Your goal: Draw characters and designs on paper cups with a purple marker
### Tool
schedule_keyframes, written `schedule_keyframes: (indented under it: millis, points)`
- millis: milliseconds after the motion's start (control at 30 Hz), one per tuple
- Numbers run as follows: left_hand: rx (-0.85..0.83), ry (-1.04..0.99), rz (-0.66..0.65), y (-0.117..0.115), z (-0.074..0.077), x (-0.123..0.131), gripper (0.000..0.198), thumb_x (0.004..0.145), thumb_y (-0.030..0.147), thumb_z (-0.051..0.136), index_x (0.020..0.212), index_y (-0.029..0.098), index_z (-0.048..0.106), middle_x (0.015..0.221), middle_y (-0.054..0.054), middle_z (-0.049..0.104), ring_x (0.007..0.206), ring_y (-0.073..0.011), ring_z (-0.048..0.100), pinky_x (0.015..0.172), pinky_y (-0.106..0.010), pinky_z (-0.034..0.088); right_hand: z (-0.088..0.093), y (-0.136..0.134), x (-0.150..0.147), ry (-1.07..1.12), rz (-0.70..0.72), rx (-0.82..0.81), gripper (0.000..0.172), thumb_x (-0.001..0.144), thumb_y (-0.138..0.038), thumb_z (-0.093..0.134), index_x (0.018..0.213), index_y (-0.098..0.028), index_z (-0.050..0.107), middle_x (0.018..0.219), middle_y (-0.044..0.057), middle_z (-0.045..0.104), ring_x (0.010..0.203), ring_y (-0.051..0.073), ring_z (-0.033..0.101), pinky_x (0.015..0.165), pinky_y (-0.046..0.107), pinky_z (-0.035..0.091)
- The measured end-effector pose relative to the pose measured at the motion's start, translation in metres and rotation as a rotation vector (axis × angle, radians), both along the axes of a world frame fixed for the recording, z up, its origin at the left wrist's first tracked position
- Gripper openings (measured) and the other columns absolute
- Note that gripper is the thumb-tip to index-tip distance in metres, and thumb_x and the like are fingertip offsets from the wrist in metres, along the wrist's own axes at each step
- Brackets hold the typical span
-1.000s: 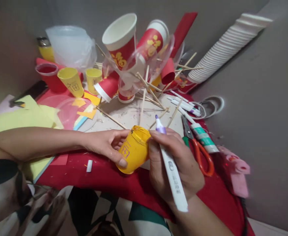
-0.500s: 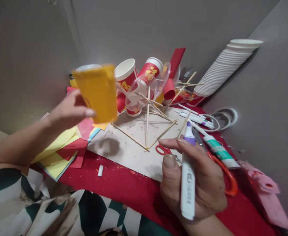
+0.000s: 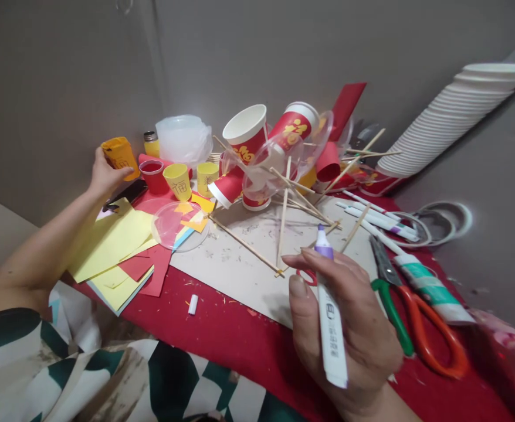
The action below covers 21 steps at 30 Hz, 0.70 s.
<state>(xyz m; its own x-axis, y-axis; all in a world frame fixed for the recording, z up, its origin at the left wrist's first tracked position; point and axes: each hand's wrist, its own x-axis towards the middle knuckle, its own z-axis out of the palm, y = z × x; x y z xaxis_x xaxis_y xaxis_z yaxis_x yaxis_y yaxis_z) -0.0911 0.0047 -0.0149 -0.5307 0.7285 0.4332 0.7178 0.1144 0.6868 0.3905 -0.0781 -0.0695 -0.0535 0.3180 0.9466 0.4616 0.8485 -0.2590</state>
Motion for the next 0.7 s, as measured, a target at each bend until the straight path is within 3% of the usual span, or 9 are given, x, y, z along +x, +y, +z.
schedule_keyframes:
  millis: [167, 400, 567, 700]
  points:
    - [-0.056, -0.011, 0.09, 0.015, -0.018, -0.006, 0.073, 0.071, 0.016, 0.087, 0.133, 0.013, 0.048, 0.141, -0.021, 0.065, 0.132, -0.0339, 0.065, 0.111, -0.046, 0.054, 0.001, 0.0, -0.002, -0.047, 0.017, -0.037, 0.068, 0.078, -0.012, 0.083, 0.142, -0.03, 0.069, 0.092, 0.004, 0.084, 0.082, 0.029, 0.08, 0.084, 0.045, 0.067]
    - [-0.118, -0.022, 0.056, 0.023, -0.035, -0.013, 0.08, 0.072, 0.014, 0.086, 0.141, 0.011, 0.047, 0.141, -0.02, 0.068, 0.128, -0.0276, 0.068, 0.109, -0.038, 0.055, 0.002, 0.002, -0.001, -0.083, -0.018, 0.0, 0.071, 0.078, -0.017, 0.083, 0.144, -0.036, 0.067, 0.088, 0.0, 0.084, 0.078, 0.03, 0.08, 0.078, 0.046, 0.068]
    - [-0.112, 0.027, 0.085, 0.006, -0.021, -0.008, 0.073, 0.074, 0.01, 0.078, 0.143, 0.008, 0.052, 0.136, -0.021, 0.07, 0.118, -0.0295, 0.071, 0.104, -0.04, 0.057, 0.011, 0.0, -0.003, -0.09, 0.0, 0.015, 0.069, 0.077, -0.011, 0.082, 0.141, -0.034, 0.07, 0.086, 0.001, 0.084, 0.079, 0.029, 0.08, 0.074, 0.043, 0.066]
    - [0.012, 0.195, 0.108, -0.015, 0.001, 0.014, 0.058, 0.086, 0.014, 0.063, 0.144, 0.017, 0.056, 0.147, -0.013, 0.065, 0.118, -0.026, 0.069, 0.111, -0.039, 0.051, 0.014, -0.002, -0.005, -0.102, -0.007, 0.022, 0.069, 0.076, -0.011, 0.082, 0.142, -0.03, 0.07, 0.085, 0.003, 0.084, 0.082, 0.03, 0.08, 0.07, 0.042, 0.065]
